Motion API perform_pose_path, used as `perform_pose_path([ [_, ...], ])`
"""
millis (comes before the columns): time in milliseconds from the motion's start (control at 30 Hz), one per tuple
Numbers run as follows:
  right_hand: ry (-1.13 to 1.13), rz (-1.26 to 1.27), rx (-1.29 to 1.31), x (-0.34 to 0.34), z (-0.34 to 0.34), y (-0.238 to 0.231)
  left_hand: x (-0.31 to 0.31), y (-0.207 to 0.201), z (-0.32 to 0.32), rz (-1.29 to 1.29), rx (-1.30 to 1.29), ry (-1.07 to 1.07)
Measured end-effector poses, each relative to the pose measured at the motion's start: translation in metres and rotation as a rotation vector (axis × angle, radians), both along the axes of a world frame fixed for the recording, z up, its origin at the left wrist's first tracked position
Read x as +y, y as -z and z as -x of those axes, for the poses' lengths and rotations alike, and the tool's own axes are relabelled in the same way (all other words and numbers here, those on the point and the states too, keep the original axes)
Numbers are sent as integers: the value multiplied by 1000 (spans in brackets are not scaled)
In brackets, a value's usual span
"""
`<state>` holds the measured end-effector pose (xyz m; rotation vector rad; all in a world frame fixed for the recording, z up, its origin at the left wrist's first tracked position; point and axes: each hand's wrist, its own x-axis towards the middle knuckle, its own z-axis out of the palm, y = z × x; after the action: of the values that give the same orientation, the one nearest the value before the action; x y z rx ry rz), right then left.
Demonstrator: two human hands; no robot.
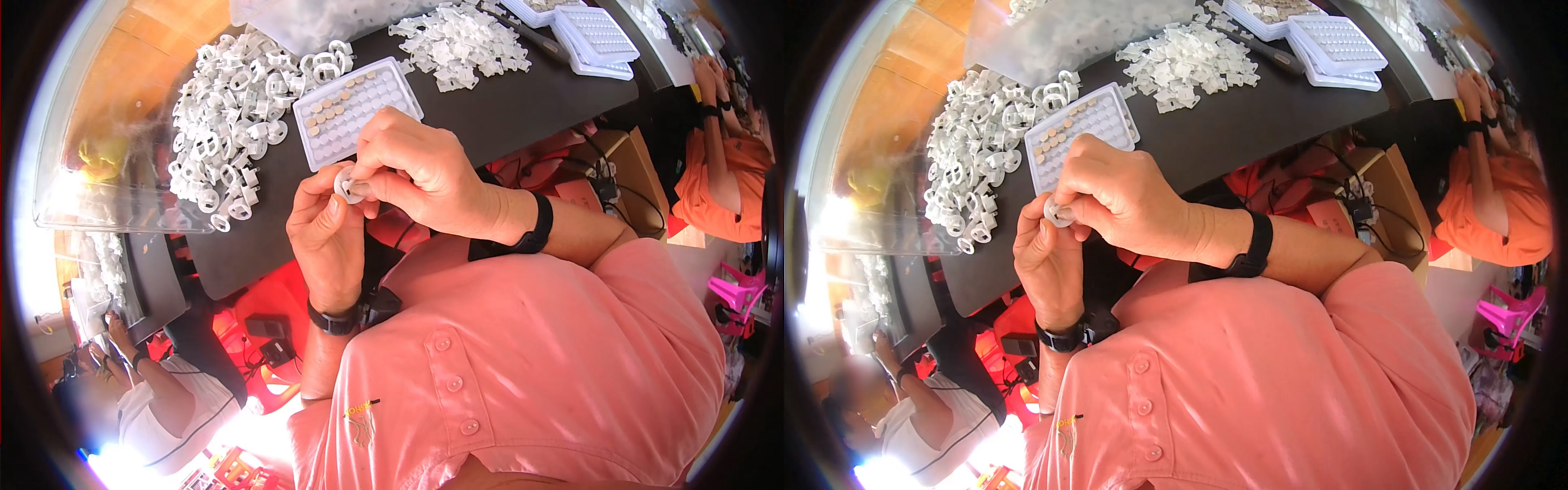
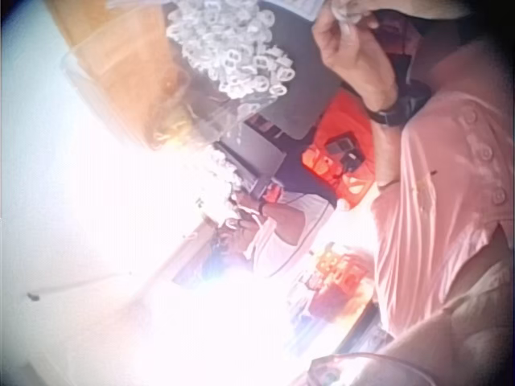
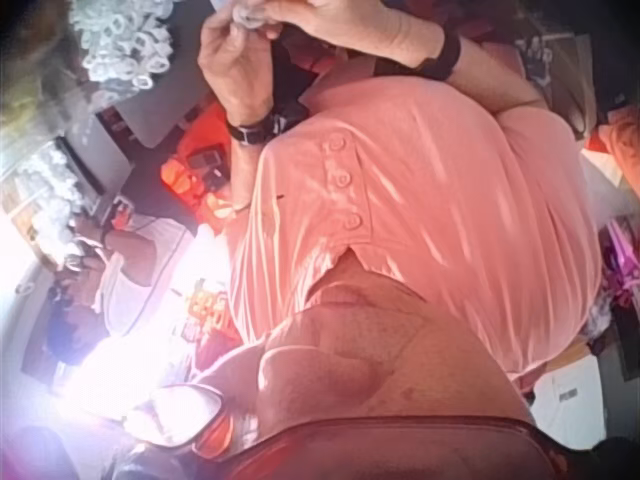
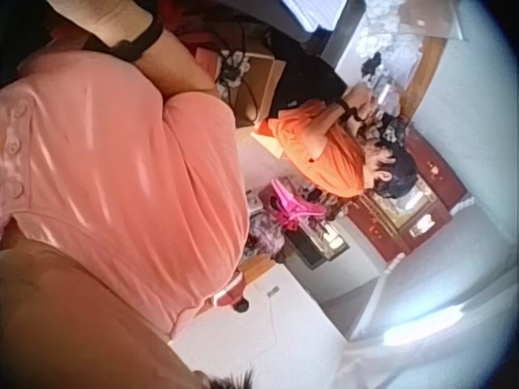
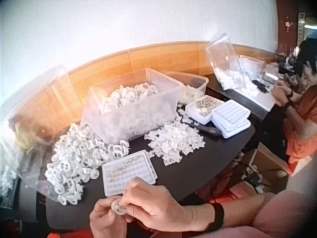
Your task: Assembling small plastic components by inserting internal parts into housings at a workbench.
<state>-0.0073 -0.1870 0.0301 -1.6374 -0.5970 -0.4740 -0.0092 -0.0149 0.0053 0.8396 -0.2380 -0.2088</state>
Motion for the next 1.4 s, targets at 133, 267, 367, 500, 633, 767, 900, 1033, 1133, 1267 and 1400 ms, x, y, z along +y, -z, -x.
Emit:
perform_pose_path([
  [133, 124, 157, -200, -1, -2, -1, 1, 0, 0, -28, 1, 1],
  [267, 164, 220, -294, -3, -3, 1, 1, -1, -1, -32, -7, 11],
  [367, 157, 168, -260, 3, -5, 2, 3, 1, -2, -9, -12, 35],
  [500, 134, 173, -235, 1, -4, 1, 2, -1, -1, -2, -1, 37],
  [633, 129, 196, -271, 0, -4, -1, 2, -1, -1, -15, 13, 33],
  [767, 80, 169, -227, -2, -4, -1, 2, -1, -2, -5, 7, 46],
  [900, -103, 75, 62, -7, -1, -13, 0, -2, -2, 53, 11, 52],
  [1033, -139, 34, 154, -6, -6, -20, 1, -3, -3, 17, 23, 69],
  [1133, -150, 6, 164, -6, -7, -21, 1, -4, -3, 15, 33, 69],
  [1267, -206, 84, 204, -11, -6, -27, 2, -4, -4, -1, 45, 79],
  [1400, -239, 55, 237, -9, -7, -28, 2, -5, -5, -4, 43, 90],
])
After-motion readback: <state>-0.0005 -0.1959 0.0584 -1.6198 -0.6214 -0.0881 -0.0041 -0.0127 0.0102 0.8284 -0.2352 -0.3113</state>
